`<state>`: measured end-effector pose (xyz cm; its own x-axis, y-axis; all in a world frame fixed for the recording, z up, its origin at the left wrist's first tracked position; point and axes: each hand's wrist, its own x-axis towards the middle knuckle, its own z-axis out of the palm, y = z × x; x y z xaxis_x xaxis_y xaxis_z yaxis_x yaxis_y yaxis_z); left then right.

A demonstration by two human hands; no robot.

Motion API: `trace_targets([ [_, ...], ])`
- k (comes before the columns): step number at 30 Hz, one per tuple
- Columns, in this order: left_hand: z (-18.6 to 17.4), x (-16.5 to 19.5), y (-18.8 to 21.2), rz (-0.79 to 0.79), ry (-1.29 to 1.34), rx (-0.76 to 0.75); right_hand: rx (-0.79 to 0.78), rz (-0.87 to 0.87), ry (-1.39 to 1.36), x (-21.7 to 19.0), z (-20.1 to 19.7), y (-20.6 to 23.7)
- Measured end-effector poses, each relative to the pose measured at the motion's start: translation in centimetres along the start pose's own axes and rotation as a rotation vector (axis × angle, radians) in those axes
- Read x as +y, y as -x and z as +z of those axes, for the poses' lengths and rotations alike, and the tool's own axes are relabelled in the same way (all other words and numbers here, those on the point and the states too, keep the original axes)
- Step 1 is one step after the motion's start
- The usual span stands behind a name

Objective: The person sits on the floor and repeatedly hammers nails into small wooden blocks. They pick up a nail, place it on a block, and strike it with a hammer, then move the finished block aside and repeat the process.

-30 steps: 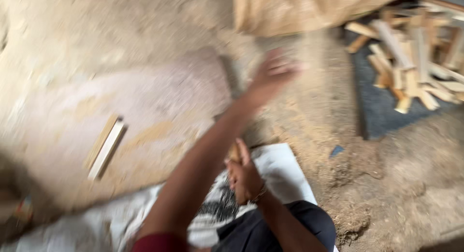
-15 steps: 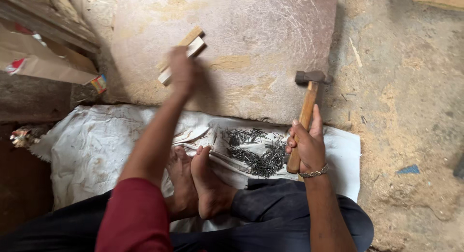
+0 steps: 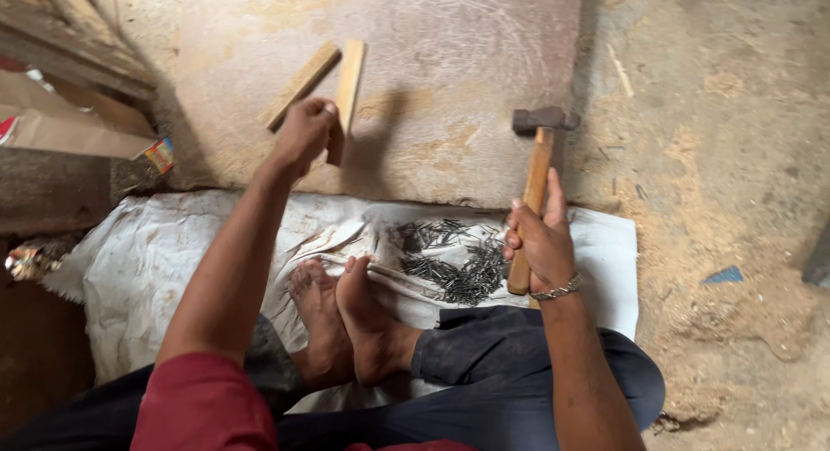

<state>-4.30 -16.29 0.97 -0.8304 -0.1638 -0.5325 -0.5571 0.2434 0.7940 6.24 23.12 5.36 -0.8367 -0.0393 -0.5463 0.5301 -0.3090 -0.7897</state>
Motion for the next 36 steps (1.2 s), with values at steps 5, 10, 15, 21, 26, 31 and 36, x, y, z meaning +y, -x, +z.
trace_targets([
  [5,7.5,2.7,2.9,0.126,-0.153,-0.080,0.002,-0.007,-0.006,-0.2,-0.5,0.3],
  [10,12.8,2.7,1.6,0.593,-0.748,-0.084,0.035,-0.050,0.095,-0.4,-0.5,0.8],
  [15,14.6,0.3,-2.1,0.757,-1.005,0.115,0.088,-0.067,0.226,0.2,-1.1,0.6],
  [21,17.5,-1.2,0.8,1.009,-0.868,-0.148,0.045,-0.042,0.281,-0.3,-0.8,-0.8],
  [26,21.3,-6.3,10.7,0.866,-0.981,-0.656,0.045,-0.045,0.267,-1.8,0.6,-0.5],
  [31,21.0,-10.1,14.0,0.935,-0.847,-0.521,0.102,-0.007,0.313,-2.4,1.2,0.6],
  [36,21.0,-10.0,13.3,0.847,-0.797,-0.543,0.070,-0.018,0.258,-2.0,1.2,0.5],
])
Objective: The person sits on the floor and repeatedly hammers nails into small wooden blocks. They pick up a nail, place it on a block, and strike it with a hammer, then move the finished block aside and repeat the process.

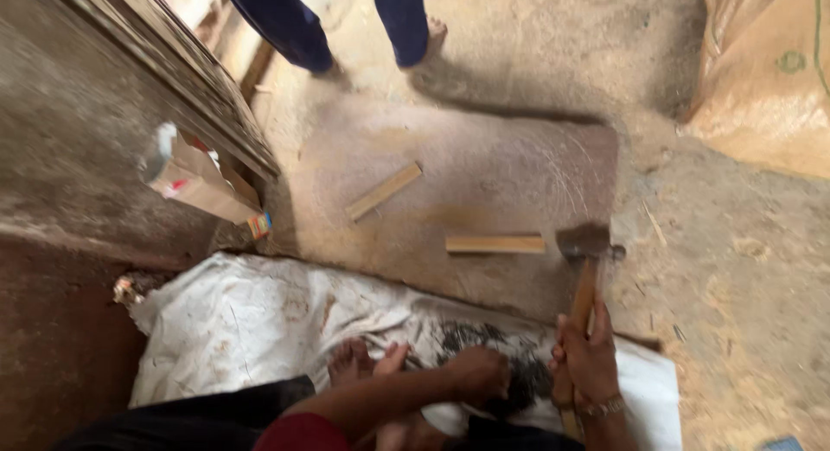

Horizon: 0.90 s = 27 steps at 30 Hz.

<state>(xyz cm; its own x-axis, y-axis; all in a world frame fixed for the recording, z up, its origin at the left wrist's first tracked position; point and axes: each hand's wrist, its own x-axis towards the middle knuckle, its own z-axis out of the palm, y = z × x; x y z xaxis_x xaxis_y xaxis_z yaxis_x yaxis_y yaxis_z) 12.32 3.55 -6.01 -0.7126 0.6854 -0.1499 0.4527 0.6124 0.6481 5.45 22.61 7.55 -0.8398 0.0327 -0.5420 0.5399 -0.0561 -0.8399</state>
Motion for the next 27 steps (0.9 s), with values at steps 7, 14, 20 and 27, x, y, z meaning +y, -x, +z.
trace_targets([
  [7,-0.2,0.9,-0.4,-0.306,0.598,0.306,0.011,-0.029,0.043,1.2,-1.2,-0.5],
  [14,0.1,-0.5,-2.1,-0.562,1.042,0.478,-0.006,-0.139,0.082,1.1,-1.3,-0.1],
  [20,0.7,-1.2,-1.3,-0.398,0.659,0.605,-0.085,-0.193,0.068,2.3,-2.1,-0.4],
  [27,-4.7,0.3,-1.3,-0.393,0.574,0.483,-0.023,-0.040,-0.020,1.3,-1.8,-0.1],
])
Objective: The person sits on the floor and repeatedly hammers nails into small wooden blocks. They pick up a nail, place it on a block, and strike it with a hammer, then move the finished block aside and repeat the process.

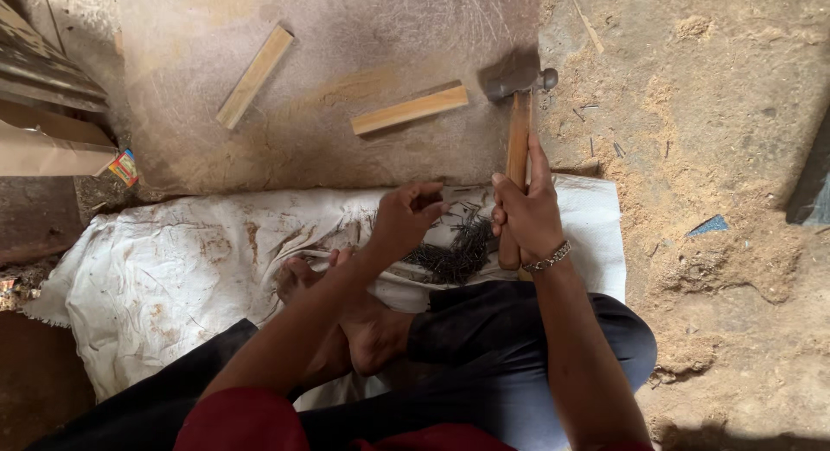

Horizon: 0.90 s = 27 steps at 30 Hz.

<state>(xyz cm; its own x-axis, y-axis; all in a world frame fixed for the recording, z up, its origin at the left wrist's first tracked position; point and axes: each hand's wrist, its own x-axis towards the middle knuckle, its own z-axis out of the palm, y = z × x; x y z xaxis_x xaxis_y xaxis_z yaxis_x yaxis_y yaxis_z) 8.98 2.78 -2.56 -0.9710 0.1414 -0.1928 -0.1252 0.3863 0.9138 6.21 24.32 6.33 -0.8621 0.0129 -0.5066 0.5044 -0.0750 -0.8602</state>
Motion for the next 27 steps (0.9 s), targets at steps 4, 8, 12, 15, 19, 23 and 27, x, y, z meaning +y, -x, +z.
trace_targets([
  [4,-1.3,1.5,-1.7,0.131,-0.125,-0.006,0.000,0.001,-0.030,-0.3,0.1,0.2],
  [8,-2.4,1.7,-4.1,0.109,-0.339,0.021,0.002,0.006,-0.030,0.1,-0.2,0.0],
  [12,-2.6,1.8,-8.1,0.346,-0.384,0.135,-0.010,0.007,-0.046,0.1,-0.5,-0.2],
  [15,-2.0,1.6,-11.7,0.417,-0.347,0.160,-0.009,0.016,-0.056,0.1,-0.5,-0.2],
  [19,-0.5,0.9,-15.6,0.384,-0.241,0.192,-0.020,0.013,-0.100,0.1,-0.5,-0.4],
  [23,0.5,0.2,-17.1,0.426,-0.125,0.309,-0.019,0.018,-0.119,0.3,-0.7,-0.7],
  [27,0.8,-0.3,-17.8,0.376,-0.166,0.336,-0.033,0.011,-0.122,0.4,-0.9,-1.0],
])
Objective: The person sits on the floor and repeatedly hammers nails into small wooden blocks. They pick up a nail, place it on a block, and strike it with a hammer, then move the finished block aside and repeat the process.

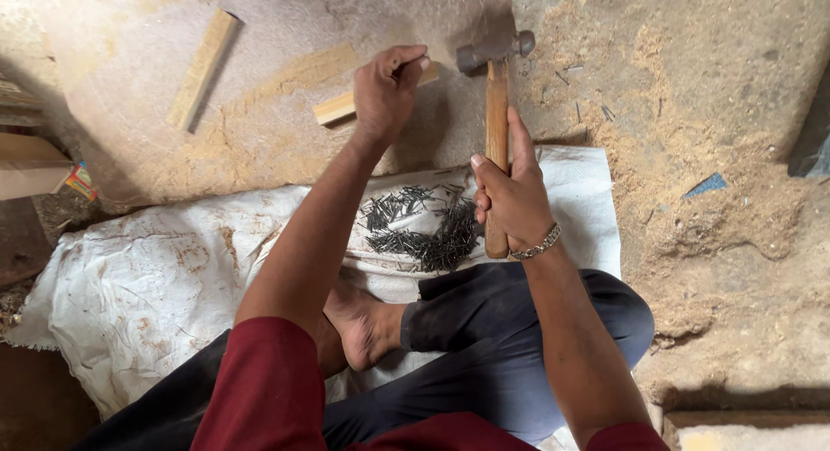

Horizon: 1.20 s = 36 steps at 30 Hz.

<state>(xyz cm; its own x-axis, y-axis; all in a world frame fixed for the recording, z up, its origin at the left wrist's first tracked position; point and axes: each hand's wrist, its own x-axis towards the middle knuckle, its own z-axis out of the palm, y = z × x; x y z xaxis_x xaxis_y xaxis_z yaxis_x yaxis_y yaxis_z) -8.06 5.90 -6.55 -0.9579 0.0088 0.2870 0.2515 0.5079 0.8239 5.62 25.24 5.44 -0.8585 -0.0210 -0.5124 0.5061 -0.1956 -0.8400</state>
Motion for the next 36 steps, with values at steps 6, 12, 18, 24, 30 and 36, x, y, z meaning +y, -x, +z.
trace_targets([
  [6,0.8,-0.9,-0.2,0.073,-0.073,0.013,-0.003,0.003,-0.006,0.0,0.1,-0.3],
  [12,1.4,-1.6,-0.2,0.067,-0.078,0.000,-0.003,0.006,0.009,-0.2,0.1,-0.3],
  [18,1.6,-1.6,-0.1,0.163,-0.121,0.038,0.042,0.000,0.119,-0.1,0.5,-0.3],
  [24,1.3,-1.6,0.2,0.249,-0.198,0.055,0.136,-0.511,0.722,0.7,1.1,0.9],
  [30,0.6,-1.8,0.4,0.125,-0.074,-0.002,0.126,-0.729,0.905,1.0,2.1,1.3],
  [36,0.5,-1.6,0.4,0.132,-0.098,0.006,0.083,-0.502,1.020,0.6,2.2,0.6],
])
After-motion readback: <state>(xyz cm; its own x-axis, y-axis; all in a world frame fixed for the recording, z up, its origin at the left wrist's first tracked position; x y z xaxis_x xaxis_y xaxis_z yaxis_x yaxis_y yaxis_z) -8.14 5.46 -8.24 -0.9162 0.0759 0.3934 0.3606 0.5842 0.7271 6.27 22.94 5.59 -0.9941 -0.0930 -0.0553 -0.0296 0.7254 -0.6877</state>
